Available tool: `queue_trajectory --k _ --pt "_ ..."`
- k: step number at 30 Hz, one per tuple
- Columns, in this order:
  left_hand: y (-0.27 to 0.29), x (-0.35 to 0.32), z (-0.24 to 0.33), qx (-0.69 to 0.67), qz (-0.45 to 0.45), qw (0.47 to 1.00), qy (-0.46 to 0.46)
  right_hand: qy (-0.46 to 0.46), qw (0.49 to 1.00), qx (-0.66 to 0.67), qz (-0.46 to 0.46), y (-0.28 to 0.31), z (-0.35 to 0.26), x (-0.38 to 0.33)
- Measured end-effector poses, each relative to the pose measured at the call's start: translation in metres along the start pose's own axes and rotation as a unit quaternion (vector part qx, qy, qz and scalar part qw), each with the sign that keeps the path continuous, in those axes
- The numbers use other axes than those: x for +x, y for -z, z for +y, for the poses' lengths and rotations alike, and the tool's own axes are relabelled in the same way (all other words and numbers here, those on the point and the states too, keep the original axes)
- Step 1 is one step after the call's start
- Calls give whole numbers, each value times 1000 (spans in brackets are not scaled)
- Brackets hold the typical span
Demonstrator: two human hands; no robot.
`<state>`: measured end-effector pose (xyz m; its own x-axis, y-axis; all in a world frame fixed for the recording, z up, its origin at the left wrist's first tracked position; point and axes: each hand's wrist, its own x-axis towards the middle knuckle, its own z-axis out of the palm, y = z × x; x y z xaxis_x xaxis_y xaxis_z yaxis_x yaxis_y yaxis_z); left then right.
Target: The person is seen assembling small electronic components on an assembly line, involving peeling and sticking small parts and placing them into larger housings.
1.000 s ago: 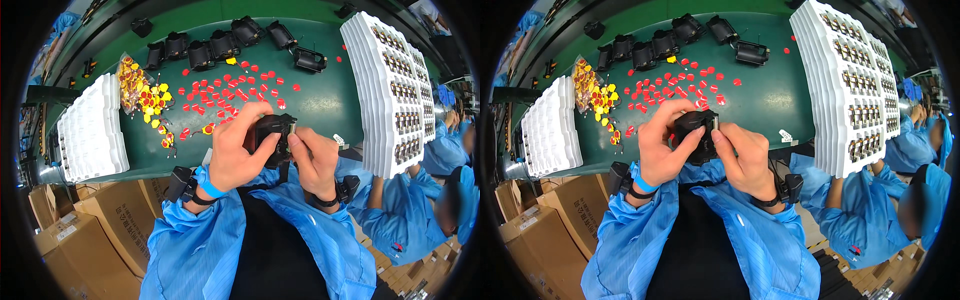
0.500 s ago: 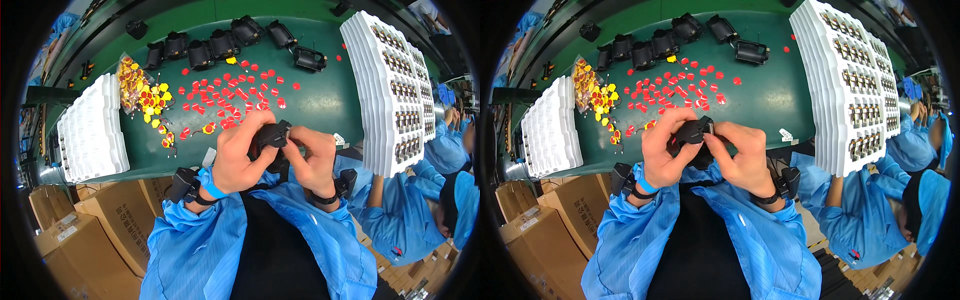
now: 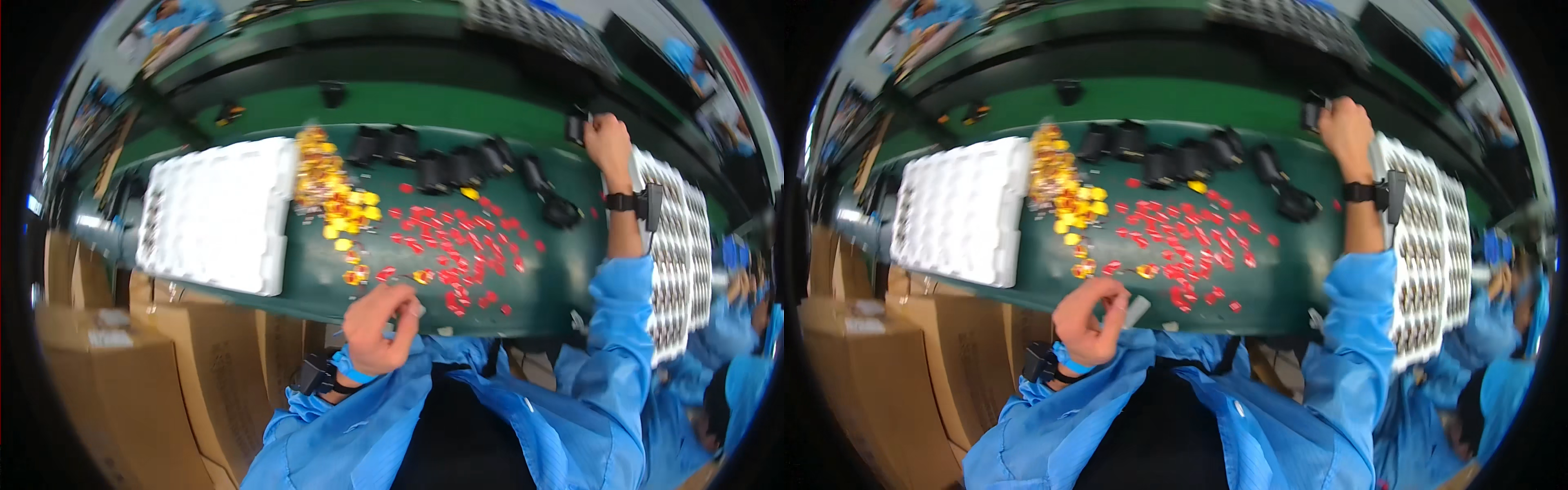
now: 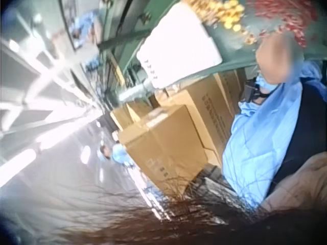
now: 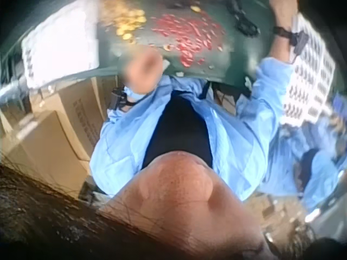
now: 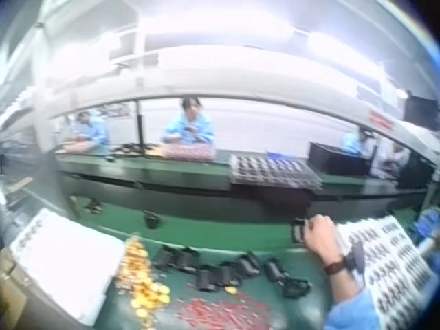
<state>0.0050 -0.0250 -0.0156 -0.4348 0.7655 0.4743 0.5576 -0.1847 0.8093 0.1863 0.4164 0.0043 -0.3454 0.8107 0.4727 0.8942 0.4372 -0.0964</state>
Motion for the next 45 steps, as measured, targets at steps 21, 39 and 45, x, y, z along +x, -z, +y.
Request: queue_trajectory --k 21,39,45 --pt "205 9 -95 570 69 807 136 174 938 300 9 107 -93 -78" --pt "306 117 -173 656 111 747 -18 -6 916 376 -142 79 -78 -258" --pt "102 74 -85 380 -179 906 49 -17 902 411 -132 70 -87 -264"
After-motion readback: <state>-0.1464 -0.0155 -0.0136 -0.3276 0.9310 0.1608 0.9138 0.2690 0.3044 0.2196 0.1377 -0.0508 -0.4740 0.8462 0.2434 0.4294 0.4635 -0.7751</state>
